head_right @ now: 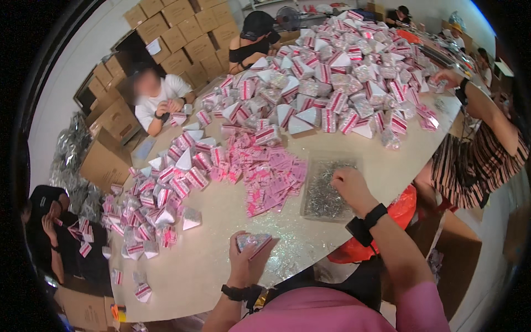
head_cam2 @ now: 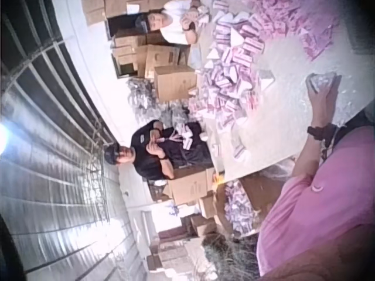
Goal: The recorder packages small items into pink bags and triangular boxes alongside several other workers.
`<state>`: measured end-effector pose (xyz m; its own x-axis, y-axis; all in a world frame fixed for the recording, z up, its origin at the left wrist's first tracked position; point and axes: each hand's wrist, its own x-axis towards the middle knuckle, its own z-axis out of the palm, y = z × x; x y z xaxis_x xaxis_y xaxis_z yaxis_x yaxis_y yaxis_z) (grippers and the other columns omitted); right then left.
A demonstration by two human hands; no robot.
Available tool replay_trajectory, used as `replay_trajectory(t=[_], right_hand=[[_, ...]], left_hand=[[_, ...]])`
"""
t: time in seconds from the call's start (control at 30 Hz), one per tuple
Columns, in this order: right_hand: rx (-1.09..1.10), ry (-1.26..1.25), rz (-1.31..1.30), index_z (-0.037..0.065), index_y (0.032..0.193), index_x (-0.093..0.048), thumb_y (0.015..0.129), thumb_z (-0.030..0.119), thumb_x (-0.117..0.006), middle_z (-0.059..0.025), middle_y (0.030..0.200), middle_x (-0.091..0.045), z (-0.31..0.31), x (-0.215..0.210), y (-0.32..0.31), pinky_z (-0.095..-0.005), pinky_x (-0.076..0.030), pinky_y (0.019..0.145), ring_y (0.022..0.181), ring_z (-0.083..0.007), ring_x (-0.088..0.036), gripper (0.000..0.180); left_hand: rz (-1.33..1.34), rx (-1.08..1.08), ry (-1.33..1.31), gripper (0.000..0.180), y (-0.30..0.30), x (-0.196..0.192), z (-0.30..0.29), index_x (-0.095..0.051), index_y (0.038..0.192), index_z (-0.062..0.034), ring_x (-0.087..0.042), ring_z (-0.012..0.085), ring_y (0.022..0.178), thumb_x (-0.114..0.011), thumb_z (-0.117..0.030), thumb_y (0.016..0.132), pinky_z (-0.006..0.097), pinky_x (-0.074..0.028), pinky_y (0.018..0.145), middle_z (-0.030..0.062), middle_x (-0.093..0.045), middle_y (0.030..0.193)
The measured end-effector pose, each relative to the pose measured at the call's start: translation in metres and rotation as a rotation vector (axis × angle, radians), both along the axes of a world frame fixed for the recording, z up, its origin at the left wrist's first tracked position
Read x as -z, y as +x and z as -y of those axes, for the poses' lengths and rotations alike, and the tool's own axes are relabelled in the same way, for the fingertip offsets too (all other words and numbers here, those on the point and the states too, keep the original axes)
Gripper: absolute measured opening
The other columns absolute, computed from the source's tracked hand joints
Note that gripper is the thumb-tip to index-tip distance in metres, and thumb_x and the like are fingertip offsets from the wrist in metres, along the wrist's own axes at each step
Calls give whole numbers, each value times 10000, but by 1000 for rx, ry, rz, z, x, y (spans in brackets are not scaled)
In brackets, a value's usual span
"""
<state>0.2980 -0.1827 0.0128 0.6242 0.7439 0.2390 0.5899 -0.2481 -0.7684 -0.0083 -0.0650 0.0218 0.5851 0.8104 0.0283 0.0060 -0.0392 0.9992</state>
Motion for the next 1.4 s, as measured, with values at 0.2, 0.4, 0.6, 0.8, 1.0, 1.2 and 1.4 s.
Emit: replay_trajectory(t=[0.2,0.4,0.6,0.8,1.0,1.2,1.4], right_hand=[[-41,-168,104,-13,705,-543,759,103,-565,-195,728,-554,-2,7,1,-421,-424,633,706,-364,-550,130],[11,-63,74,-14,735,-525,778,117,-555,-201,726,-551,0,9,7,-425,-419,629,703,-370,-545,141],[12,-56,-120,-19,718,-521,780,59,-530,-159,641,-544,2,11,6,-374,-443,527,561,-267,-561,100],[-12,-62,-285,-20,707,-540,769,27,-529,-67,602,-532,0,7,5,-283,-454,454,498,-138,-551,79],[-16,-6,-524,-2,709,-558,774,30,-544,-30,610,-548,7,3,4,-248,-427,418,486,-115,-550,74],[3,-8,-639,9,738,-579,788,36,-545,-33,619,-569,8,-1,3,-237,-436,409,490,-110,-571,67],[-55,-56,-648,6,721,-570,786,44,-554,-50,621,-585,5,-9,-6,-237,-453,422,509,-120,-589,78]], left_hand=[[152,60,-424,422,6,-8,4,-395,1133,28,-549,196,909,-613,-137,812,316,-476,763,197,-506,1066],[-213,-5,676,527,33,17,-21,-468,1229,6,-493,283,1111,-656,-156,763,364,-389,945,204,-504,1183],[-284,96,763,282,89,18,-96,-601,995,-8,-548,339,976,-628,-116,735,406,-433,858,189,-591,1013],[-622,276,972,194,130,44,-138,-640,880,-36,-581,347,859,-591,-136,721,437,-456,759,175,-620,881],[-678,331,827,122,132,35,-153,-627,772,-24,-597,340,824,-573,-122,721,437,-461,716,182,-613,775],[-573,378,824,119,118,20,-162,-638,787,-32,-596,351,818,-584,-105,710,432,-462,708,184,-606,793],[-634,475,1006,111,122,50,-172,-652,773,-43,-594,362,810,-599,-113,705,436,-468,715,188,-601,812]])
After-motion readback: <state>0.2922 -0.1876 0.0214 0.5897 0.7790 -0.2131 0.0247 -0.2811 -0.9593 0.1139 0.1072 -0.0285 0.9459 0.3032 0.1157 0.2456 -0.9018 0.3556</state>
